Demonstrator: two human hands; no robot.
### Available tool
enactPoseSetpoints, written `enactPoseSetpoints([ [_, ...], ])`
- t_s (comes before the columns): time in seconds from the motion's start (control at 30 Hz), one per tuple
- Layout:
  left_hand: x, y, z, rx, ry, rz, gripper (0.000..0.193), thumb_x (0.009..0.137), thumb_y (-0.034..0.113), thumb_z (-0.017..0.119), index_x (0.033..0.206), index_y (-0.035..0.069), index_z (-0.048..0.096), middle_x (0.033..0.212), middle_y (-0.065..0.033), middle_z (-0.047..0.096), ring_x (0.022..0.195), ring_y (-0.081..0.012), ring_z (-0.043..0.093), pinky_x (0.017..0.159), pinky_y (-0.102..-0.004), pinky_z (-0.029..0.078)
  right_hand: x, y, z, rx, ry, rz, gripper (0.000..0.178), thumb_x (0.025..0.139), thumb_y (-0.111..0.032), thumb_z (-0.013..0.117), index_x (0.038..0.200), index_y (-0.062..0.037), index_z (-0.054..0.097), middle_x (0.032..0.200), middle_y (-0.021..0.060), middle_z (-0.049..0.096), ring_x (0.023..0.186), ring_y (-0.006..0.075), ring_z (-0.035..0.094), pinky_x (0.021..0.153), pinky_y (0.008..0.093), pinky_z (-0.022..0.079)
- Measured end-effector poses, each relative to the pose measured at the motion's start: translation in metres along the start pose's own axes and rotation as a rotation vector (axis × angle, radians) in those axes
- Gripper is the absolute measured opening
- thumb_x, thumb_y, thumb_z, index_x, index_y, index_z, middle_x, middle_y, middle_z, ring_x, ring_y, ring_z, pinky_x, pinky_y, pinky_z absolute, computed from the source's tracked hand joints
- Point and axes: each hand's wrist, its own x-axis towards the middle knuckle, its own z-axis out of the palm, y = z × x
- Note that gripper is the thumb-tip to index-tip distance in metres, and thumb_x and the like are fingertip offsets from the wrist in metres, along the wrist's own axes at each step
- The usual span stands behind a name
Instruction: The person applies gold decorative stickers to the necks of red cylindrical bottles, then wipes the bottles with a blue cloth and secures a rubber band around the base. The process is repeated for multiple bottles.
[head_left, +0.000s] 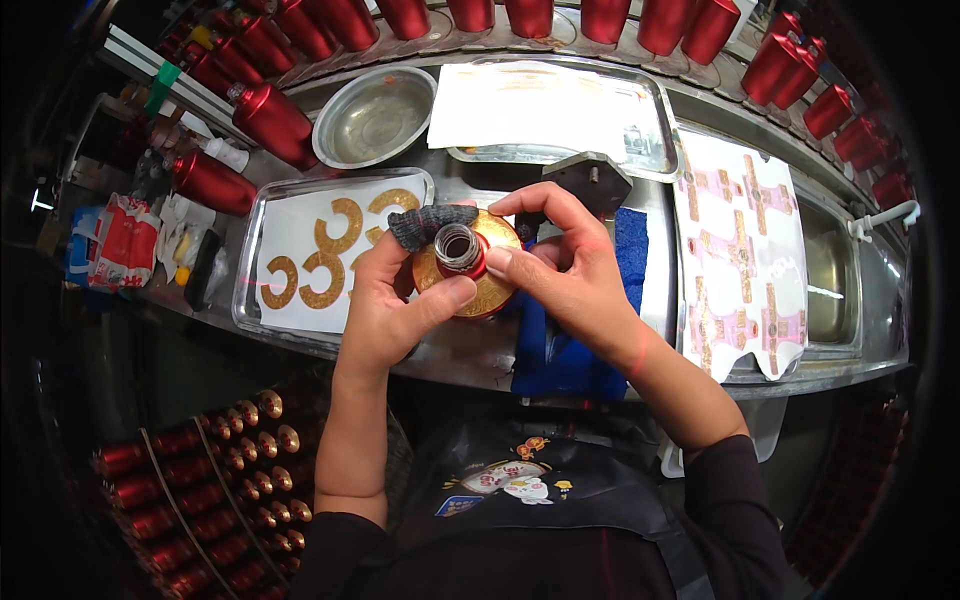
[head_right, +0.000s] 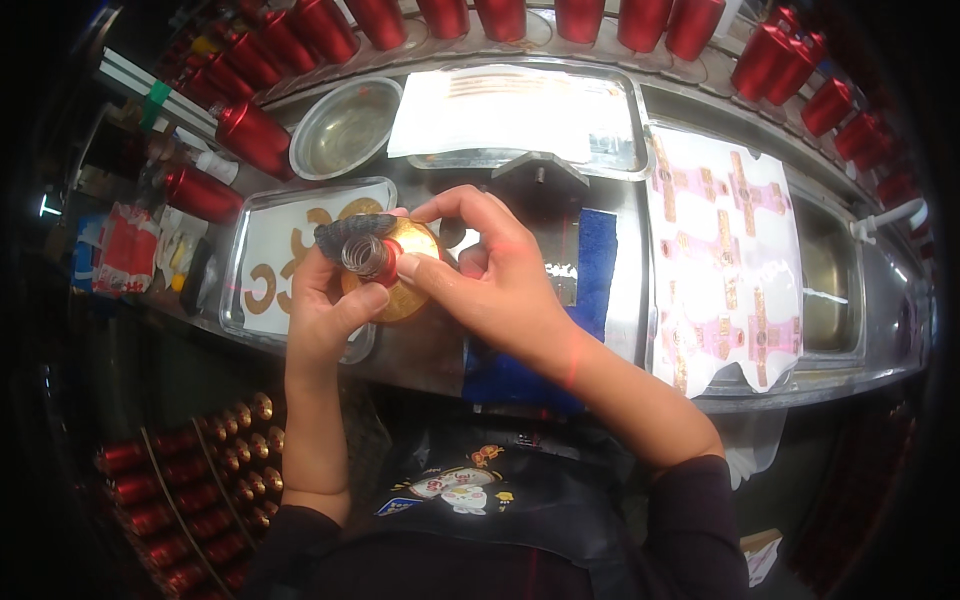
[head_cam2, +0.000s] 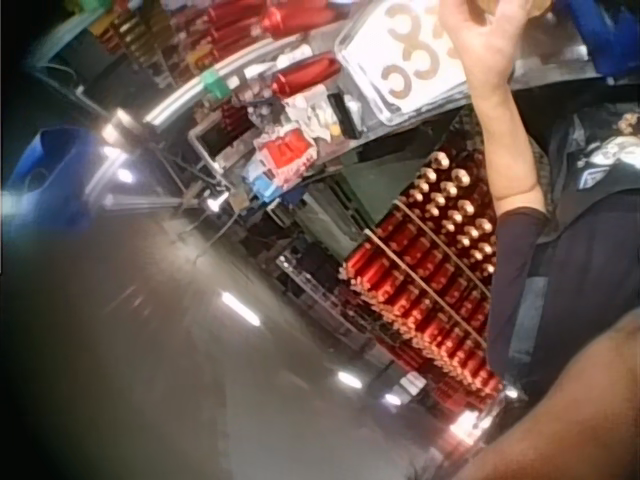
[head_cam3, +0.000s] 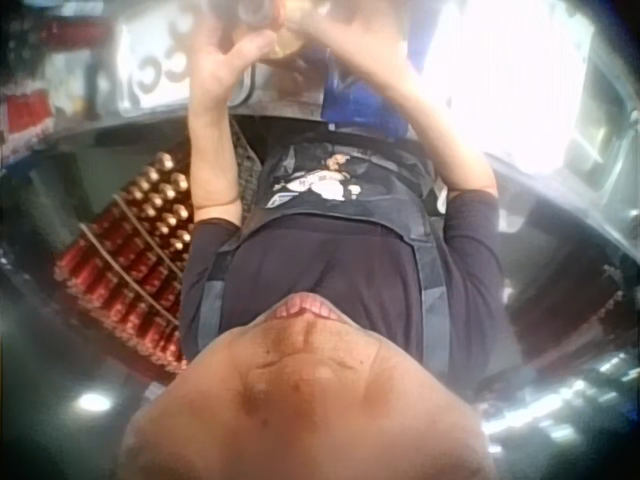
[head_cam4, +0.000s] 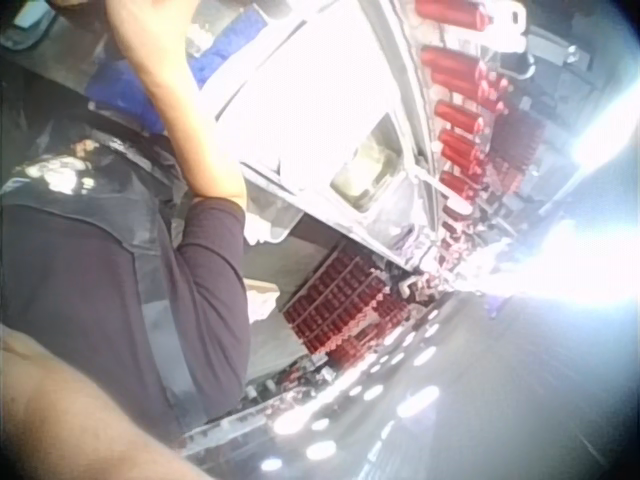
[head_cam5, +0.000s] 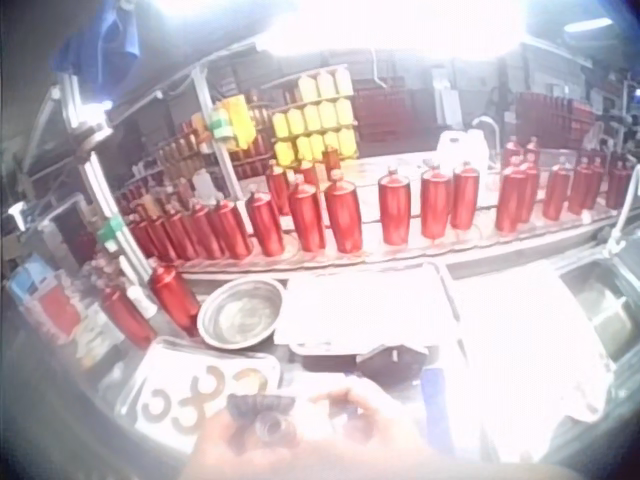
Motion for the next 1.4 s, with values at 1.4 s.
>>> enactPoseSetpoints([
  [1.4,-0.006,-0.02,0.0,0.14,-0.019,0.119,0.081,0.066,0.013,0.093,0.137,0.008,0.055,0.132,-0.0098,0.06,0.124,-0.0227,0.059,0.107,-0.0361,0.044,-0.022,-0.031,-0.004,-0.877,0.011,-1.066,0.021,0.071,-0.004,0.073,0.092,-0.0041,0.073,0.081,0.0072,0.062,0.071,0.0261,0.061,0.065,0.0366,0.052],
])
